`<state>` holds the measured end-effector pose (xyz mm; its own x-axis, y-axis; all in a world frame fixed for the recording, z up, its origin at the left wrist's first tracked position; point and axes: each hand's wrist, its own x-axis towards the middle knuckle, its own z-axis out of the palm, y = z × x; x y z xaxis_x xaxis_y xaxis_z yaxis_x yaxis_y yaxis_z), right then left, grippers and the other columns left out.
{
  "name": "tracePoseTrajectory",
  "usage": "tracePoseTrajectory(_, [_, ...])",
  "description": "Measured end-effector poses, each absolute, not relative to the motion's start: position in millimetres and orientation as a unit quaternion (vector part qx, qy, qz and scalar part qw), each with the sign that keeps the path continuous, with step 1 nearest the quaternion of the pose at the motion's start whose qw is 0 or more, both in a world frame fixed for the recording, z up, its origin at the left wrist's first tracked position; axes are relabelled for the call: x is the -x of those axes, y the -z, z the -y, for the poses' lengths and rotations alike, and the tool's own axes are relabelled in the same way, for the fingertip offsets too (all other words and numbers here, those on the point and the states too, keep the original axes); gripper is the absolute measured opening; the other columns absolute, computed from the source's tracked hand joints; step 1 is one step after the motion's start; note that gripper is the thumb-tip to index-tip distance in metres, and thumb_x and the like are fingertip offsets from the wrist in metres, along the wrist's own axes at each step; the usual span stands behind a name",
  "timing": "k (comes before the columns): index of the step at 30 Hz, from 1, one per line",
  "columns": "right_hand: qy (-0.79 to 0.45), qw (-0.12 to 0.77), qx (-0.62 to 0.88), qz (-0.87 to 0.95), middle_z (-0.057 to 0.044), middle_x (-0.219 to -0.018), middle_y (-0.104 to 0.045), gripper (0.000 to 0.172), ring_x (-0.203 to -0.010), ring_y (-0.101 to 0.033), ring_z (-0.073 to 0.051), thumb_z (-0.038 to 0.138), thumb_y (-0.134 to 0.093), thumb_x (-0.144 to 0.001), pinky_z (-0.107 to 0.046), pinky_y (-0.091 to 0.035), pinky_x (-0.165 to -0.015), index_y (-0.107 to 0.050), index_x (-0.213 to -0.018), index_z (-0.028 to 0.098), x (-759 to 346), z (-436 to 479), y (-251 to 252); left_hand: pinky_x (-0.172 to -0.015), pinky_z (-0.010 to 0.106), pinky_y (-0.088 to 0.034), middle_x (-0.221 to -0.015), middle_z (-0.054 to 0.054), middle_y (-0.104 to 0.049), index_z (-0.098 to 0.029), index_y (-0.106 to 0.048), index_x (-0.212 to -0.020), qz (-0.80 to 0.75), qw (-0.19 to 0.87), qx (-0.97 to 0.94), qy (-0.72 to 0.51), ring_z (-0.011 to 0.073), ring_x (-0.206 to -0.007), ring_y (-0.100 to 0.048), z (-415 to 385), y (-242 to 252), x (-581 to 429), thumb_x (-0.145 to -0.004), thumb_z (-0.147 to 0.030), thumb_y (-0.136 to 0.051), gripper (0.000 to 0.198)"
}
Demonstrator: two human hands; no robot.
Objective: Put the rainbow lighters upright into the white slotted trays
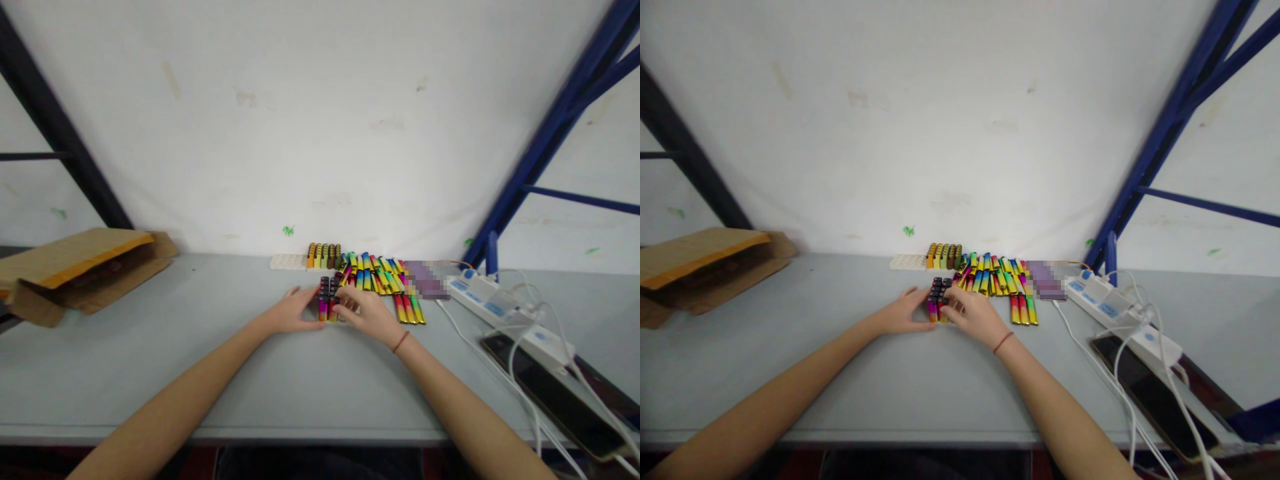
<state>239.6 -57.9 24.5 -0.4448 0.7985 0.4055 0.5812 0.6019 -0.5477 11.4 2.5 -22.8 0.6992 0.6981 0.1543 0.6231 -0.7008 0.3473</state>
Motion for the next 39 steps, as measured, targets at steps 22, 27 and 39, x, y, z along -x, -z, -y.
tracePoseTrajectory(22, [-0.057,-0.015,0.775,0.629,-0.019,-0.092,-0.070,0.031,-0.088,-0.068,-0.033,0.035,-0.043,-0.088,-0.039,-0.046,-0.067,-0.068,-0.092,0.017,-298,53,-35,-0.115,0.053,-0.012,-0.145,0.016,-0.042,-0.018,-0.026,-0.145,-0.363,0.116,-0.920,-0.094,0.0314,-0.131,-0.042,6,15,-7,-0.082,-0.059,-0.058,0.082])
tracePoseTrajectory(27, [-0.073,-0.012,0.768,0.637,-0.020,-0.089,-0.070,0.022,-0.081,-0.067,-0.032,0.029,-0.047,-0.084,-0.035,-0.041,-0.060,-0.065,-0.086,0.017,-296,53,-31,-0.115,0.054,-0.013,-0.145,0.015,-0.042,-0.020,-0.023,-0.147,-0.348,0.110,-0.926,-0.098,0.0308,-0.132,-0.041,8,17,-4,-0.084,-0.058,-0.056,0.081])
tracePoseTrajectory(39, [-0.229,0.264,0.661,0.665,-0.002,-0.073,-0.063,0.025,-0.067,-0.059,-0.019,0.025,-0.040,-0.086,-0.025,-0.033,-0.059,-0.052,-0.107,0.022,-291,43,-19,-0.115,0.054,-0.014,-0.147,0.015,-0.039,-0.021,-0.015,-0.150,-0.338,0.107,-0.928,-0.115,0.0310,-0.131,-0.042,4,27,1,-0.084,-0.057,-0.056,0.086])
